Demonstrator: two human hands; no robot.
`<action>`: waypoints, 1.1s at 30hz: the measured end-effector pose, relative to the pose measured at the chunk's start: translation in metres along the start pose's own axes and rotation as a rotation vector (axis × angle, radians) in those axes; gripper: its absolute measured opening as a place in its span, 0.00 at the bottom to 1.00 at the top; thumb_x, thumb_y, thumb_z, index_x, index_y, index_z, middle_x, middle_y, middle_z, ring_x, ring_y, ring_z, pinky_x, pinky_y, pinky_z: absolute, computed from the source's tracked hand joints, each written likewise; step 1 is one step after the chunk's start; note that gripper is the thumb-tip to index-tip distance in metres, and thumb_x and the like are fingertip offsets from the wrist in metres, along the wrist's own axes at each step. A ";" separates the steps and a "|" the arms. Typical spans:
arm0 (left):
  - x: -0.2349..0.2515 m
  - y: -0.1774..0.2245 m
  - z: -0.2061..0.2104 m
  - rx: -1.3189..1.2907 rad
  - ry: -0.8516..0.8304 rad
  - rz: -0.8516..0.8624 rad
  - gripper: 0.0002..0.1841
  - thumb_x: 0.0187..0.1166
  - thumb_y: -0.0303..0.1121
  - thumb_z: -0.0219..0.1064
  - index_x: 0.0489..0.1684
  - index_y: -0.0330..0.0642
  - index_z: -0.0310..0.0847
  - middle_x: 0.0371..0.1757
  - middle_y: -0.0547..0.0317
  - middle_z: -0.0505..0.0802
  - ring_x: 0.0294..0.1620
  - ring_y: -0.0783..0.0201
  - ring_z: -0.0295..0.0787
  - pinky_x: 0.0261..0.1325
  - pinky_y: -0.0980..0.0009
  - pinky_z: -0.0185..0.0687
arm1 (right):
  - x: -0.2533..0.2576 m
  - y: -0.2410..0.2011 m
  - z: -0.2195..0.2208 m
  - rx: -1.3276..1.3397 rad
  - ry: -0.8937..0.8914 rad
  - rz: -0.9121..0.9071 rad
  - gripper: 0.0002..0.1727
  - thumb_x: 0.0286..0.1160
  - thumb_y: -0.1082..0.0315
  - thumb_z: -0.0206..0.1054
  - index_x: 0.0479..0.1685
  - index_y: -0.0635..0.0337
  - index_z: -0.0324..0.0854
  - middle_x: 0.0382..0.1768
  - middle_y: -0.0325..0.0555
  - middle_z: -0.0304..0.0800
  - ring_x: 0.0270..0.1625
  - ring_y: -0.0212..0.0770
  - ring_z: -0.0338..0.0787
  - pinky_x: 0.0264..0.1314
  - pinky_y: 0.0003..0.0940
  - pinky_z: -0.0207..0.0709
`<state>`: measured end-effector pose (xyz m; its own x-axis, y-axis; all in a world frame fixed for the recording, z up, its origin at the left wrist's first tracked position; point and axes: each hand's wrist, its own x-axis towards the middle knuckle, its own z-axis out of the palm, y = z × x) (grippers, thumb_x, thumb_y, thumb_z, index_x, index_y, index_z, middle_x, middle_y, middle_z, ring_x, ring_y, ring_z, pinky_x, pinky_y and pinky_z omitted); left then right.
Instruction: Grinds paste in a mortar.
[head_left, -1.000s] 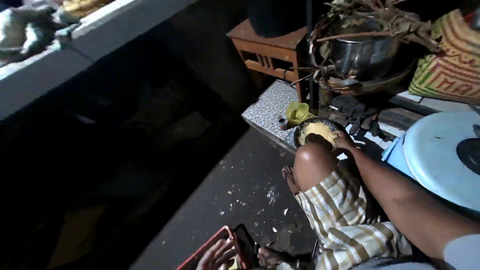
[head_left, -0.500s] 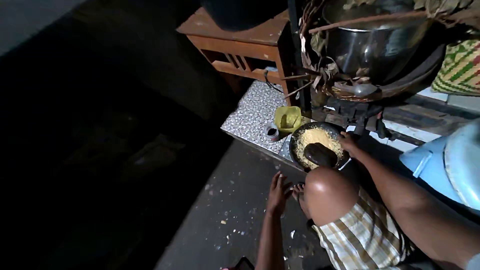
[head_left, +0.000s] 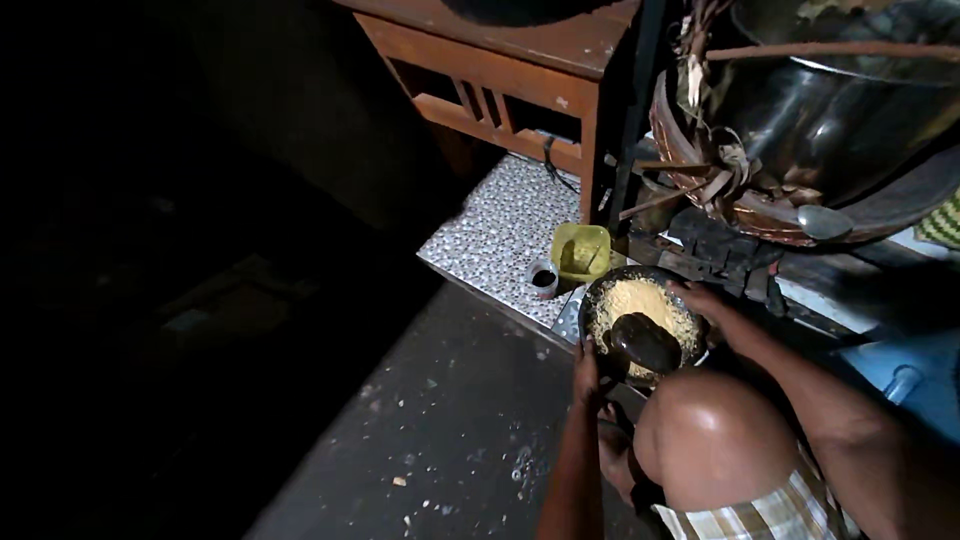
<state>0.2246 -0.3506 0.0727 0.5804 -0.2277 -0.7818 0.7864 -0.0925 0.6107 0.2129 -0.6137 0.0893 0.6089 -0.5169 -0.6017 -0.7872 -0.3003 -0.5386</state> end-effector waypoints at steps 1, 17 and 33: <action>0.002 -0.001 0.001 0.007 0.005 -0.004 0.37 0.92 0.61 0.43 0.97 0.59 0.39 0.88 0.36 0.66 0.80 0.33 0.72 0.68 0.33 0.76 | 0.002 0.002 -0.001 -0.004 -0.006 0.016 0.39 0.90 0.39 0.53 0.81 0.67 0.73 0.78 0.69 0.76 0.83 0.64 0.74 0.84 0.64 0.63; -0.053 -0.046 -0.056 -0.208 0.247 -0.010 0.35 0.90 0.58 0.50 0.95 0.59 0.47 0.85 0.38 0.70 0.79 0.34 0.72 0.67 0.31 0.75 | -0.028 -0.020 0.054 -0.182 -0.068 -0.246 0.29 0.91 0.48 0.59 0.67 0.69 0.83 0.66 0.70 0.85 0.73 0.65 0.82 0.78 0.65 0.68; -0.107 -0.147 -0.163 -0.871 0.596 -0.003 0.38 0.90 0.52 0.55 0.96 0.58 0.38 0.88 0.36 0.65 0.79 0.34 0.70 0.67 0.33 0.75 | -0.116 -0.175 0.249 -0.887 -0.503 -0.640 0.30 0.92 0.48 0.55 0.75 0.64 0.80 0.75 0.67 0.80 0.80 0.66 0.77 0.82 0.66 0.64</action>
<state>0.0811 -0.1543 0.0459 0.4025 0.3068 -0.8625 0.5310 0.6891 0.4930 0.3038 -0.3015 0.1064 0.7281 0.2381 -0.6428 -0.0015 -0.9372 -0.3488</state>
